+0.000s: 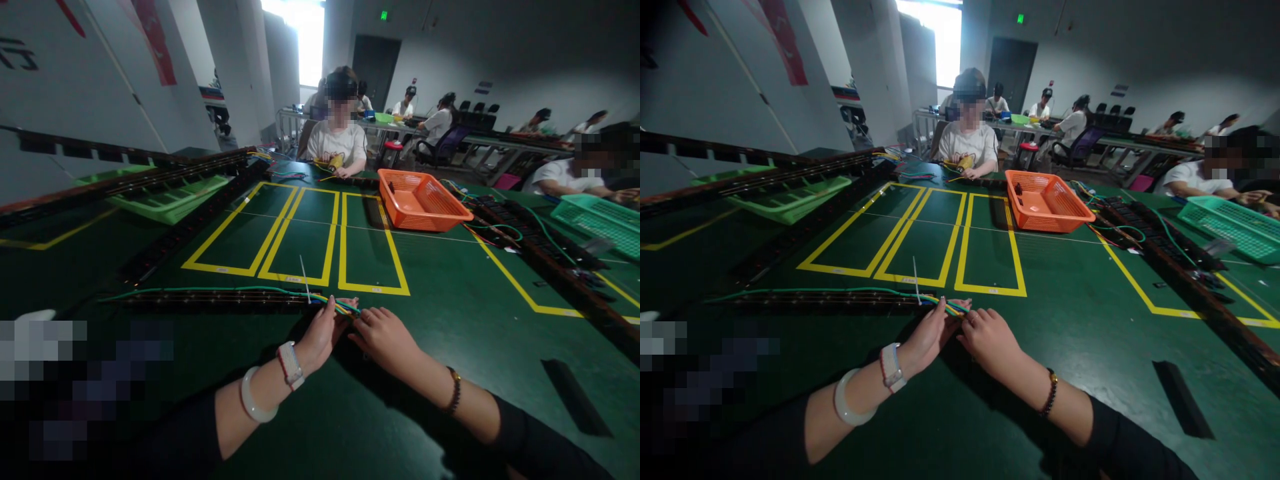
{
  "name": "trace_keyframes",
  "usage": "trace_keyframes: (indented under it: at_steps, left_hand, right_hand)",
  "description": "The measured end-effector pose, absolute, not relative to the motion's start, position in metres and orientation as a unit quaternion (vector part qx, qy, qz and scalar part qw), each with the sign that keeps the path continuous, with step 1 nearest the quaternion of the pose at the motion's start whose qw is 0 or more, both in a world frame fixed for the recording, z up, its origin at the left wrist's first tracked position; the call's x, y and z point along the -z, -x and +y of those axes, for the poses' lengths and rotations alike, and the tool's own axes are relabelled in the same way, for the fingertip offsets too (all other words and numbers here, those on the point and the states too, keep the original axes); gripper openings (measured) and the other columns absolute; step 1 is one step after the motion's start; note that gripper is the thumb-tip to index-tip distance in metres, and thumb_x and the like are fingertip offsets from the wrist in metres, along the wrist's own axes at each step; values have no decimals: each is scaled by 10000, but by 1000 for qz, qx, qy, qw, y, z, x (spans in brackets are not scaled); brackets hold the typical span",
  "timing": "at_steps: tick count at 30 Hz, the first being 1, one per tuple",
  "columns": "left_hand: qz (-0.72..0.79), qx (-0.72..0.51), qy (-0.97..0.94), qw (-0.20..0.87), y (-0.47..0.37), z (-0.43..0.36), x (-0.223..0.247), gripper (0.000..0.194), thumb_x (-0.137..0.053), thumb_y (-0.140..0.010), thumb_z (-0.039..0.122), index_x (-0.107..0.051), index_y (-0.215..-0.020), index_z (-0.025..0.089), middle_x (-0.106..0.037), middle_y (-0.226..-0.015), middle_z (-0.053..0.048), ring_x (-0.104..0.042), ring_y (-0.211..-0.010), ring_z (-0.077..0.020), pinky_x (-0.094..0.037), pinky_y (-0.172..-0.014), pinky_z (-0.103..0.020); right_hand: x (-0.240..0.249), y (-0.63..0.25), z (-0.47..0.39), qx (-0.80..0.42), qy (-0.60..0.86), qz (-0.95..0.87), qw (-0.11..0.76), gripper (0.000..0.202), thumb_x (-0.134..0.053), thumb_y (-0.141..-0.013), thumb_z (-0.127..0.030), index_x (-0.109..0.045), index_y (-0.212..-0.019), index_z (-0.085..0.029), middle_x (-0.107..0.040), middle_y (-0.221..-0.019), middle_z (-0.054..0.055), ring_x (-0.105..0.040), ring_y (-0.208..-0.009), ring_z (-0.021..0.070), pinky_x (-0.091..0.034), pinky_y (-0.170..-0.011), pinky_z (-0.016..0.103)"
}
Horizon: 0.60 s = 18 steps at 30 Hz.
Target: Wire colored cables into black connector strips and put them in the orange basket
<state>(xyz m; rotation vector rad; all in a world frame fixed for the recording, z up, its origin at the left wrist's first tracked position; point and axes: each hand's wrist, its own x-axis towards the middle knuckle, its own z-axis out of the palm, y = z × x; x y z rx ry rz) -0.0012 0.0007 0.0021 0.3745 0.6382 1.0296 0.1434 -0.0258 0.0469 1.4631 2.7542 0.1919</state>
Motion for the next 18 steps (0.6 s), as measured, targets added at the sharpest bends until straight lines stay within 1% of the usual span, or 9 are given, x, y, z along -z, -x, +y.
trace_keyframes:
  at_steps: [3, 7, 10, 13, 16, 18]
  left_hand:
    - [290, -485, -187, 803, 0, 1, -1, 276, -486, -934, 332, -655, -935, 113, -648, -1132, -127, -593, -1087, -184, -377, -1057, -352]
    - [293, -483, -180, 805, 0, 1, -2, 316, -475, -936, 357, -657, -909, 100, -659, -1097, -138, -593, -1092, -196, -361, -1073, -371]
    - [288, -483, -170, 809, 1, 1, -3, 342, -474, -929, 392, -641, -876, 98, -674, -1020, -123, -613, -1037, -195, -384, -1051, -388]
    - [290, -486, -171, 806, 2, 0, -5, 351, -496, -913, 421, -627, -872, 99, -680, -952, -115, -629, -987, -199, -403, -1030, -403]
    - [293, -487, -177, 804, 2, -1, -6, 275, -515, -915, 368, -603, -891, 108, -677, -990, -129, -628, -1008, -208, -409, -1023, -408]
    - [298, -485, -177, 803, 2, -2, -6, 219, -503, -926, 325, -579, -905, 120, -668, -1032, -134, -620, -1040, -207, -407, -1027, -405]
  right_hand:
    - [-37, -138, -28, -57, -505, 860, 35, 184, -560, -885, -259, -664, -946, -120, -636, -902, 120, -597, -842, 225, -422, -717, 341]
    - [-45, -136, -23, 10, -543, 838, 50, 177, -530, -883, -228, -661, -951, -130, -651, -916, 99, -614, -846, 209, -426, -725, 314]
    - [-61, -142, -17, 22, -564, 825, 23, 182, -494, -907, -235, -652, -919, -146, -651, -879, 84, -615, -797, 191, -403, -682, 297]
    - [-75, -150, -5, -13, -564, 825, -12, 220, -451, -940, -227, -639, -867, -140, -645, -833, 92, -599, -758, 188, -371, -666, 300]
    - [-79, -155, 14, -54, -557, 827, -52, 216, -451, -945, -235, -627, -863, -140, -638, -821, 91, -584, -767, 202, -349, -671, 310]
    - [-77, -156, 31, -68, -558, 825, -63, 215, -450, -949, -251, -616, -867, -140, -637, -829, 94, -578, -776, 206, -340, -672, 312]
